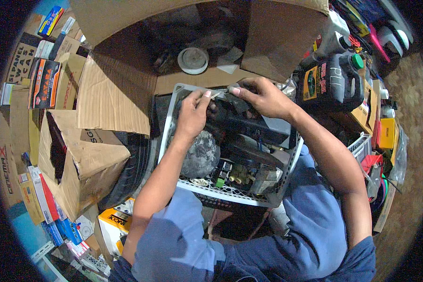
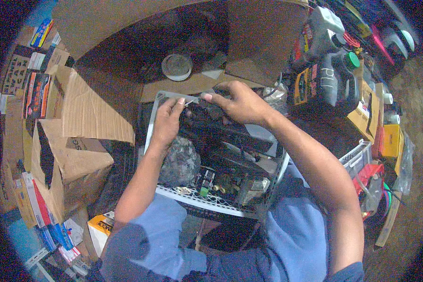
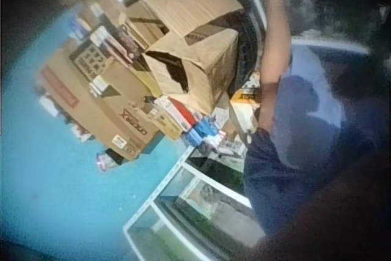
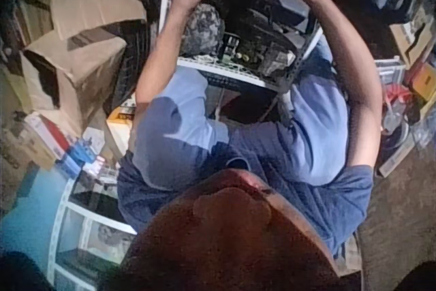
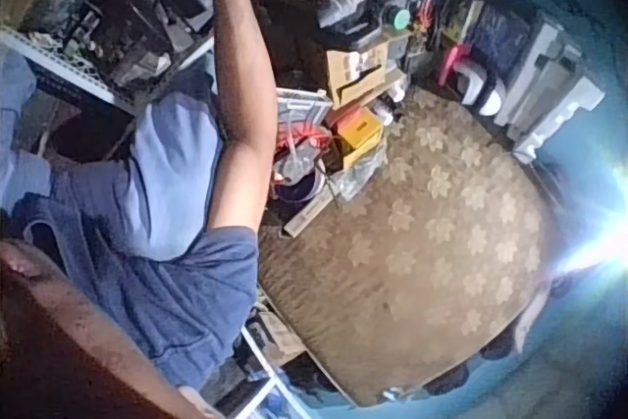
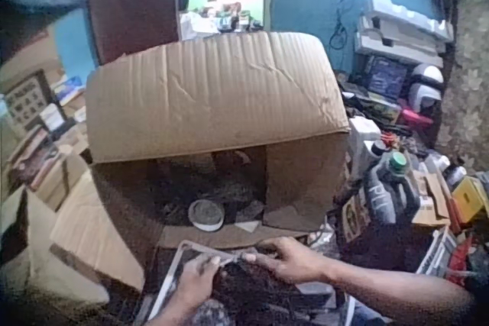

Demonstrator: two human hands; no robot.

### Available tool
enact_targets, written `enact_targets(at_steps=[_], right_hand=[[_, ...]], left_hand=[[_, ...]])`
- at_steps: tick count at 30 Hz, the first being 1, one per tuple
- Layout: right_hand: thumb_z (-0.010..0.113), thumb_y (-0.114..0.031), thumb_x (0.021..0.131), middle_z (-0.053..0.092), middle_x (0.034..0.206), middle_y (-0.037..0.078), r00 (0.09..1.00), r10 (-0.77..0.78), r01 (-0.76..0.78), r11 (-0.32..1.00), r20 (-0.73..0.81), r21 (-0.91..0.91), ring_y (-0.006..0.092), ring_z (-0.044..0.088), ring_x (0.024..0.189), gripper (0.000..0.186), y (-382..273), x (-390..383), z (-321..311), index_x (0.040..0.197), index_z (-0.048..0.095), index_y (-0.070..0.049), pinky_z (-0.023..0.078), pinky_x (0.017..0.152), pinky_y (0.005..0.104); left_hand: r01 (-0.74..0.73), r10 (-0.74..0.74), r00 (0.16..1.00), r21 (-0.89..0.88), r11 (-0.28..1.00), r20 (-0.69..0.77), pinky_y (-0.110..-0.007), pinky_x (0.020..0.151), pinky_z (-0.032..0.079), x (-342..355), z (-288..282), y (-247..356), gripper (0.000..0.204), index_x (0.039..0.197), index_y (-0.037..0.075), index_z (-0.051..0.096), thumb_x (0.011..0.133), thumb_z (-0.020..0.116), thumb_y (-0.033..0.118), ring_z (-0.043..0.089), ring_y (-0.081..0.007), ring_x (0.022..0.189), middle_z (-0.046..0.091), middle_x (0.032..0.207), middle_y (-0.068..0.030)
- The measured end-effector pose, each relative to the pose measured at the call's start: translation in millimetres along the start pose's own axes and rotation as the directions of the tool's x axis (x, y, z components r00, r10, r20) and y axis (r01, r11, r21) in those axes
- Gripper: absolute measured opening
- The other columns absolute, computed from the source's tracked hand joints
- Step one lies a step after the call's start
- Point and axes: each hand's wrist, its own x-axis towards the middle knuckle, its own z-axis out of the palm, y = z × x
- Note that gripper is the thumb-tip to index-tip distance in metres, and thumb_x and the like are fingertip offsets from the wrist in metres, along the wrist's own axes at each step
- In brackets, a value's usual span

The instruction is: The person picks up various electronic components by hand from a cardboard box and places them into an open plastic electronic housing on the floor.

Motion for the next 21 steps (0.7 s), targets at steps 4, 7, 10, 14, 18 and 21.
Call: enact_targets(at_steps=[4,7,10,14,18,21], right_hand=[[0.064,-0.045,0.099,0.069,0.082,0.011,0.975,0.185,-0.208,0.953,0.121,0.222,0.0202,0.068,0.077,0.052,-24.6,-9.0,2.1,0.113,0.068,0.005,0.054,0.071,0.0371],[0.063,-0.044,0.099,0.070,0.083,0.010,0.999,0.043,-0.047,0.979,0.025,0.200,0.0211,0.068,0.078,0.049,-17.7,-10.1,12.3,0.110,0.070,0.004,0.054,0.073,0.0374],[0.078,-0.033,0.090,0.071,0.101,0.012,0.987,-0.161,0.162,0.983,-0.016,0.084,0.0202,0.068,0.090,0.051,-20.7,-12.2,26.0,0.122,0.062,0.003,0.055,0.082,0.0359],[0.086,-0.020,0.080,0.071,0.109,0.017,0.970,-0.193,0.182,0.980,0.150,0.080,0.0252,0.068,0.103,0.058,-23.1,-17.6,55.9,0.126,0.057,0.001,0.053,0.092,0.0392],[0.084,-0.023,0.081,0.068,0.116,0.027,0.956,-0.188,0.178,0.982,0.226,0.064,0.0402,0.069,0.105,0.072,-32.1,-26.5,80.4,0.140,0.050,-0.001,0.055,0.089,0.0461],[0.085,-0.022,0.080,0.068,0.117,0.026,0.959,-0.211,0.199,0.977,0.191,0.081,0.0396,0.069,0.108,0.072,-32.1,-21.4,94.3,0.139,0.050,-0.001,0.055,0.090,0.0459]], left_hand=[[-0.124,0.120,0.992,0.231,0.965,0.032,-0.029,0.082,0.051,-7.3,-5.3,25.9,0.023,0.105,0.002,0.070,0.099,0.066,0.023,0.065,-0.0124,0.087,0.071,0.095,-0.0075],[-0.163,0.147,0.986,0.333,0.929,0.073,-0.032,0.084,0.051,-12.9,-17.8,32.0,0.021,0.100,0.002,0.070,0.095,0.071,0.022,0.066,-0.0143,0.089,0.072,0.095,-0.0097],[-0.182,0.206,0.978,0.319,0.930,-0.041,-0.033,0.084,0.052,-30.9,-28.3,25.4,0.018,0.099,0.003,0.070,0.092,0.073,0.020,0.067,-0.0163,0.091,0.073,0.095,-0.0107],[-0.230,0.286,0.956,0.441,0.867,-0.064,-0.034,0.076,0.053,-70.4,-48.6,-1.8,0.020,0.095,0.001,0.070,0.086,0.079,0.017,0.073,-0.0209,0.085,0.074,0.088,-0.0137],[-0.107,0.136,0.990,0.458,0.883,-0.031,-0.034,0.084,0.053,-103.2,-66.6,-14.7,0.017,0.093,0.001,0.070,0.087,0.077,0.016,0.071,-0.0190,0.089,0.075,0.091,-0.0110],[-0.050,0.107,0.988,0.432,0.900,-0.109,-0.034,0.081,0.054,-107.9,-70.4,-18.1,0.016,0.093,0.001,0.070,0.088,0.076,0.015,0.072,-0.0189,0.086,0.075,0.090,-0.0110]])
